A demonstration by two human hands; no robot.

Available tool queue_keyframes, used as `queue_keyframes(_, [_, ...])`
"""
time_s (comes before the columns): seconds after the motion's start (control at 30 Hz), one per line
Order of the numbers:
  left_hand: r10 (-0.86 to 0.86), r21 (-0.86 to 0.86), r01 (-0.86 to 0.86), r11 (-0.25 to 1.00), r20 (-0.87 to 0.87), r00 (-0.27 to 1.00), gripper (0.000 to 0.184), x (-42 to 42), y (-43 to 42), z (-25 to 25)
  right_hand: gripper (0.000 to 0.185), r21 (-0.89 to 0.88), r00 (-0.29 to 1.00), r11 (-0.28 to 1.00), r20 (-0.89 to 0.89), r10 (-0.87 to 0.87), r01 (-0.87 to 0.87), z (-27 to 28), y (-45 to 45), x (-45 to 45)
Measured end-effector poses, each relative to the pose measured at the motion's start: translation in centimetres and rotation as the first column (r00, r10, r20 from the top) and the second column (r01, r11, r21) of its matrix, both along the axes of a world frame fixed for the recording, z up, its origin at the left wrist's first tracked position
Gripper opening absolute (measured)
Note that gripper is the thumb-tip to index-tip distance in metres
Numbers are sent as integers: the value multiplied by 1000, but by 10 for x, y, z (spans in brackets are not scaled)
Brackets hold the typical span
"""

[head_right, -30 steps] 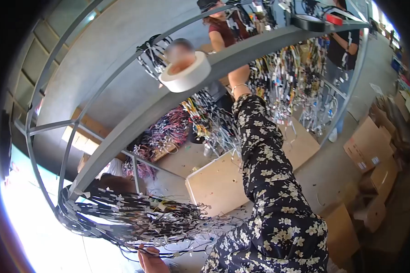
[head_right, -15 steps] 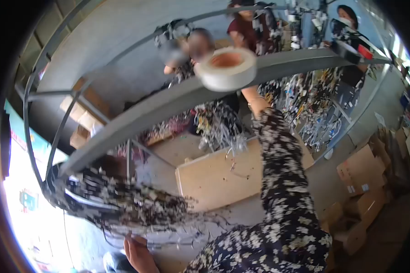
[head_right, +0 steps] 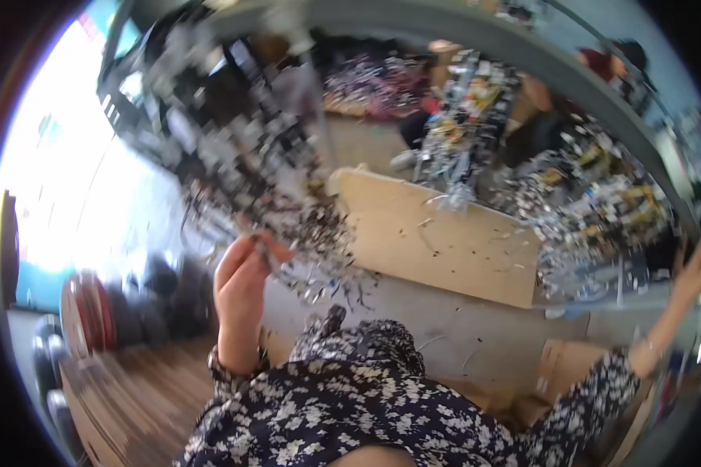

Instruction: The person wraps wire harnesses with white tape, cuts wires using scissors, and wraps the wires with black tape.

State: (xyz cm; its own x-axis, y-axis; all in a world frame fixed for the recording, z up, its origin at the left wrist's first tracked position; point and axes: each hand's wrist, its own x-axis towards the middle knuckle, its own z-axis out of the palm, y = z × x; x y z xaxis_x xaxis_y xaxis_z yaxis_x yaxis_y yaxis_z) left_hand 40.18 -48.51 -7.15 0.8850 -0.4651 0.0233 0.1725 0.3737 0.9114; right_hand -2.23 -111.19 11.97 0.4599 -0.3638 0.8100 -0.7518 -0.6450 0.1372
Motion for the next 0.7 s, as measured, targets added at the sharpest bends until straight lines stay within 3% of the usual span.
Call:
queue_keyframes(0.07, [-90,-93,94,991,43,995,30,13,3,-12,42,36,996,997,49,68,-70,-10,-20,-9])
queue_keyframes(0.1, [-90,-89,95,991,59,994,30,-6,-7,0,41,-97,994,989,-3,108,-108,-16,-35,-35])
queue_keyframes(0.2, [-148,-133,152,979,39,988,31,-3,-10,10,27,-480,933,874,276,232,-75,-17,9,-23])
queue_keyframes(0.3, [-198,-125,203,971,48,979,31,-3,-6,21,30,-169,836,955,462,296,-245,-56,185,69])
queue_keyframes(0.33, [-228,-151,236,960,69,971,28,-3,-4,23,29,-80,718,815,430,548,-574,-66,254,138])
queue_keyframes(0.37, [-262,-169,275,947,94,961,26,-2,-3,25,28,169,524,512,481,703,-842,-96,286,171])
queue_keyframes(0.4, [-304,-194,323,926,121,945,24,-1,-7,29,28,363,284,16,698,658,-931,-126,317,204])
queue_keyframes(0.43, [-338,-165,337,927,24,941,21,-5,-8,42,28,423,250,-327,853,458,-845,-156,348,238])
queue_keyframes(0.47, [-352,-73,348,935,-57,934,28,-8,-7,46,29,511,351,-451,849,394,-731,-157,373,261])
queue_keyframes(0.5, [-324,-10,324,946,45,945,34,-8,-9,45,35,597,339,-422,770,541,-682,-160,384,281])
queue_keyframes(0.53, [-291,53,286,957,150,945,39,-9,-11,44,38,503,254,-574,851,460,-646,-161,401,299])
queue_keyframes(0.57, [-288,103,276,956,127,949,41,-10,-9,49,38,506,194,-649,849,491,-568,-160,406,308])
queue_keyframes(0.63, [-273,206,252,946,82,959,44,-13,-3,60,38,528,174,-669,835,522,-524,-160,416,321])
queue_keyframes(0.7, [-241,260,198,945,143,960,45,-14,1,59,38,545,140,-690,822,553,-476,-160,421,329])
